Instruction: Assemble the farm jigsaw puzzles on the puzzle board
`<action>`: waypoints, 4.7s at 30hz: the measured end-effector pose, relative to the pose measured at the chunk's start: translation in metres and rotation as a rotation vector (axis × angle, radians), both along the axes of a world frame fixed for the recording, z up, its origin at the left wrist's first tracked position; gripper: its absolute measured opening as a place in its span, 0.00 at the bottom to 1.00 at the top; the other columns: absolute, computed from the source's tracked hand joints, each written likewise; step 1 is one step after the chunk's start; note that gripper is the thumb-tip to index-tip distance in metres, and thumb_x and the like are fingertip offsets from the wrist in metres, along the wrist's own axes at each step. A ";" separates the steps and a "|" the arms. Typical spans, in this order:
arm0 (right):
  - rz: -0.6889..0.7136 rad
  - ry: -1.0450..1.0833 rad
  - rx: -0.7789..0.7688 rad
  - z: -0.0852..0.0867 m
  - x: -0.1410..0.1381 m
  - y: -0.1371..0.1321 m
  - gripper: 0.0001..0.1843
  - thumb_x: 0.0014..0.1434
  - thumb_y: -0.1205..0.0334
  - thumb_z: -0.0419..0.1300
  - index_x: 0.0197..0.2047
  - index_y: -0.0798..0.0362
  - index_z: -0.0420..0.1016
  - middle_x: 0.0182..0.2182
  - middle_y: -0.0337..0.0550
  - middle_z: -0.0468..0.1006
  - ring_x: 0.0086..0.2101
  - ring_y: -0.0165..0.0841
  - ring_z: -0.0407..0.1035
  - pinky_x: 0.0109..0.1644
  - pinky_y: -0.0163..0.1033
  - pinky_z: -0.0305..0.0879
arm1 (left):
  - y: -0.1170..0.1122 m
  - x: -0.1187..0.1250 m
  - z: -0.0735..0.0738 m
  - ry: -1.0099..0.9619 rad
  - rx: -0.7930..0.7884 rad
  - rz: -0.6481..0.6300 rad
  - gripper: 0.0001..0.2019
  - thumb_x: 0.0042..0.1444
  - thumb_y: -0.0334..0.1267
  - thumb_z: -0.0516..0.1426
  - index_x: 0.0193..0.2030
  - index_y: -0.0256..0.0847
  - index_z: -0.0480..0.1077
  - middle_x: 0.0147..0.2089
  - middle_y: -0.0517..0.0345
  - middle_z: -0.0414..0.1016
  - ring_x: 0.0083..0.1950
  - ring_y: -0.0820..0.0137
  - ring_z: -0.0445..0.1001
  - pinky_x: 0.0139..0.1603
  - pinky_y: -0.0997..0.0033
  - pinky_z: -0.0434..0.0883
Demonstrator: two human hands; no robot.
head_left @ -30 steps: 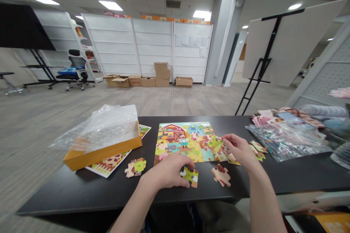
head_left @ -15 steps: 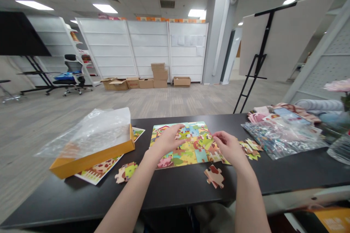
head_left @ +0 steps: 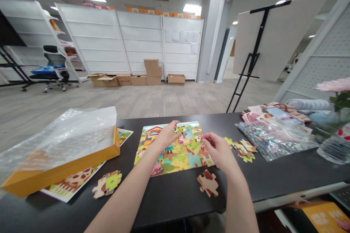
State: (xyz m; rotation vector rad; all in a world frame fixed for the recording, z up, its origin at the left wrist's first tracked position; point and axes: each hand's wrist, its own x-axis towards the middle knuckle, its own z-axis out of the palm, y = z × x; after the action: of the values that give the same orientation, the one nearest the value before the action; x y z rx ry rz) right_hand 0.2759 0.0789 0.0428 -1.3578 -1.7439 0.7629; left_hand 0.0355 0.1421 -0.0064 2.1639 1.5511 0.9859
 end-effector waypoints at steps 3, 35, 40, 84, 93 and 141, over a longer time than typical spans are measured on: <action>-0.001 -0.018 -0.004 -0.004 0.000 0.000 0.13 0.57 0.54 0.53 0.34 0.52 0.73 0.30 0.45 0.80 0.29 0.37 0.73 0.35 0.40 0.65 | 0.000 0.000 -0.001 0.018 0.017 -0.011 0.25 0.56 0.36 0.61 0.61 0.39 0.62 0.59 0.42 0.73 0.59 0.56 0.76 0.58 0.56 0.72; -0.070 0.127 -0.053 -0.017 0.026 0.016 0.10 0.56 0.54 0.56 0.36 0.51 0.71 0.32 0.44 0.80 0.27 0.36 0.77 0.31 0.40 0.71 | -0.057 0.014 0.048 0.147 0.142 -0.163 0.27 0.63 0.44 0.59 0.67 0.46 0.58 0.63 0.48 0.71 0.62 0.58 0.72 0.62 0.57 0.69; -0.030 0.201 -0.092 -0.012 0.011 0.015 0.10 0.56 0.57 0.58 0.39 0.52 0.71 0.34 0.46 0.80 0.29 0.37 0.79 0.30 0.38 0.71 | -0.104 0.011 0.062 0.163 -0.008 -0.195 0.33 0.59 0.44 0.63 0.68 0.50 0.56 0.64 0.50 0.71 0.60 0.58 0.74 0.60 0.58 0.70; 0.437 -0.308 -0.033 -0.016 -0.008 -0.028 0.17 0.46 0.66 0.69 0.42 0.49 0.77 0.40 0.39 0.76 0.39 0.37 0.69 0.44 0.39 0.63 | -0.131 -0.023 0.021 0.101 -0.016 0.045 0.29 0.58 0.35 0.61 0.65 0.48 0.61 0.66 0.49 0.69 0.64 0.54 0.70 0.64 0.51 0.68; 0.347 -0.150 -0.034 -0.009 0.007 -0.016 0.17 0.48 0.62 0.68 0.43 0.50 0.77 0.43 0.42 0.77 0.43 0.38 0.70 0.50 0.42 0.65 | -0.109 -0.027 0.035 0.084 0.024 0.031 0.27 0.56 0.36 0.63 0.62 0.45 0.64 0.60 0.48 0.75 0.60 0.56 0.75 0.60 0.56 0.71; 0.204 -0.169 0.021 -0.024 0.022 -0.003 0.09 0.54 0.65 0.64 0.40 0.51 0.73 0.42 0.42 0.70 0.38 0.34 0.70 0.41 0.39 0.68 | -0.014 0.026 0.004 0.220 0.087 -0.115 0.03 0.62 0.35 0.59 0.40 0.40 0.73 0.51 0.48 0.77 0.55 0.60 0.75 0.57 0.61 0.71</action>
State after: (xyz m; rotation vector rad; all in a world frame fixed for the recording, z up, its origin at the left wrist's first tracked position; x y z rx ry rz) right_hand 0.2983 0.0760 0.0189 -1.2739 -2.0414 0.7556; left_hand 0.0619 0.1281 -0.0023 2.4633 1.4801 0.8162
